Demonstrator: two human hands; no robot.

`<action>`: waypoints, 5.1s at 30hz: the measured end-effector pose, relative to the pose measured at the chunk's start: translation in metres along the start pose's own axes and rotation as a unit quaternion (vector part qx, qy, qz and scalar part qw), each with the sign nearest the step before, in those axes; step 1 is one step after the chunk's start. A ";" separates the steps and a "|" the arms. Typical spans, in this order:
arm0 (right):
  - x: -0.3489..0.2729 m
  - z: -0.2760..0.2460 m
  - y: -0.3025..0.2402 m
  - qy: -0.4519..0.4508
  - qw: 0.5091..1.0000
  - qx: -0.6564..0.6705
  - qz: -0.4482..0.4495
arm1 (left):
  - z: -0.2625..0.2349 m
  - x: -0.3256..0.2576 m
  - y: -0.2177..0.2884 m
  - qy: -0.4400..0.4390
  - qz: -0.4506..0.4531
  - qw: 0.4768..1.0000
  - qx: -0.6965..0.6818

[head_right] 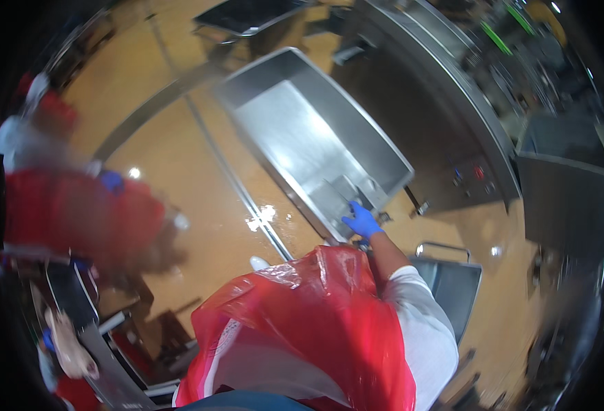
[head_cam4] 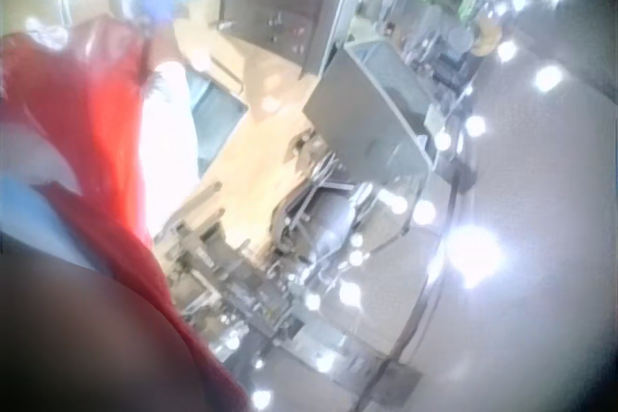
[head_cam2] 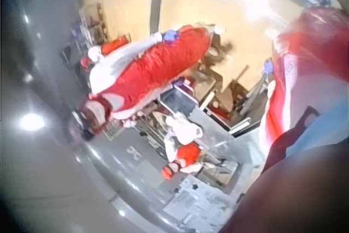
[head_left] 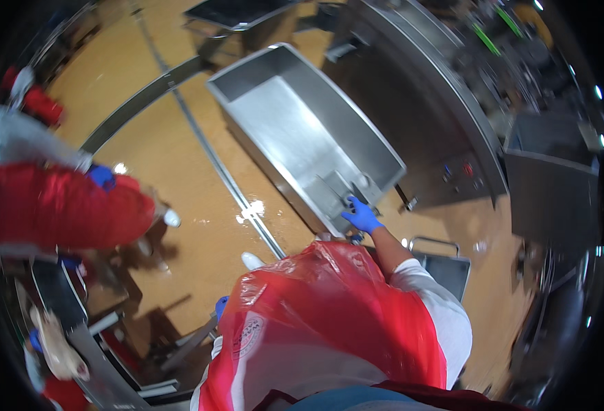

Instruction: The person places a metal tray into a machine, then repeatedly inserts and removes cylindrical metal parts from the machine's spring-loaded slots. The person also handles a plastic bag containing yellow objects.

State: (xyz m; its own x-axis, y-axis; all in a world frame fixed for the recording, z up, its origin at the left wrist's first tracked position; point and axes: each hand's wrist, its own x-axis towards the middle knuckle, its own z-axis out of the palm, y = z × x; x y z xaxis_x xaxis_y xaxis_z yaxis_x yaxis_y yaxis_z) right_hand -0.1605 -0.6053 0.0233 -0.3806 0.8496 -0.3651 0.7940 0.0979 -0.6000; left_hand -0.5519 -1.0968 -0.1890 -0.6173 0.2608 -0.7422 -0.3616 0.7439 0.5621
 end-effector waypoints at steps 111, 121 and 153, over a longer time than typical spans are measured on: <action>1.239 -0.174 -0.397 0.256 0.951 0.065 0.162 | 0.477 0.820 1.531 -0.422 0.484 0.459 0.614; 1.125 -0.382 -0.378 0.498 0.851 0.163 0.021 | 0.627 0.788 1.574 -0.314 0.647 0.469 0.512; 0.886 -0.686 -0.401 0.735 0.129 -0.454 0.487 | 1.216 0.056 1.542 -0.828 0.511 -0.018 0.229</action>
State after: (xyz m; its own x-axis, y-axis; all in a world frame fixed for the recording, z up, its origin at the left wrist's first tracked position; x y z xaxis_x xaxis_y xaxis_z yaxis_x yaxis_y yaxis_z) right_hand -0.4912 0.4635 0.4287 0.0806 -0.1969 0.9771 0.1069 -0.9729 -0.2048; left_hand -0.2943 0.8128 0.1927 0.8388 -0.4037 0.3653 -0.5090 -0.3436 0.7892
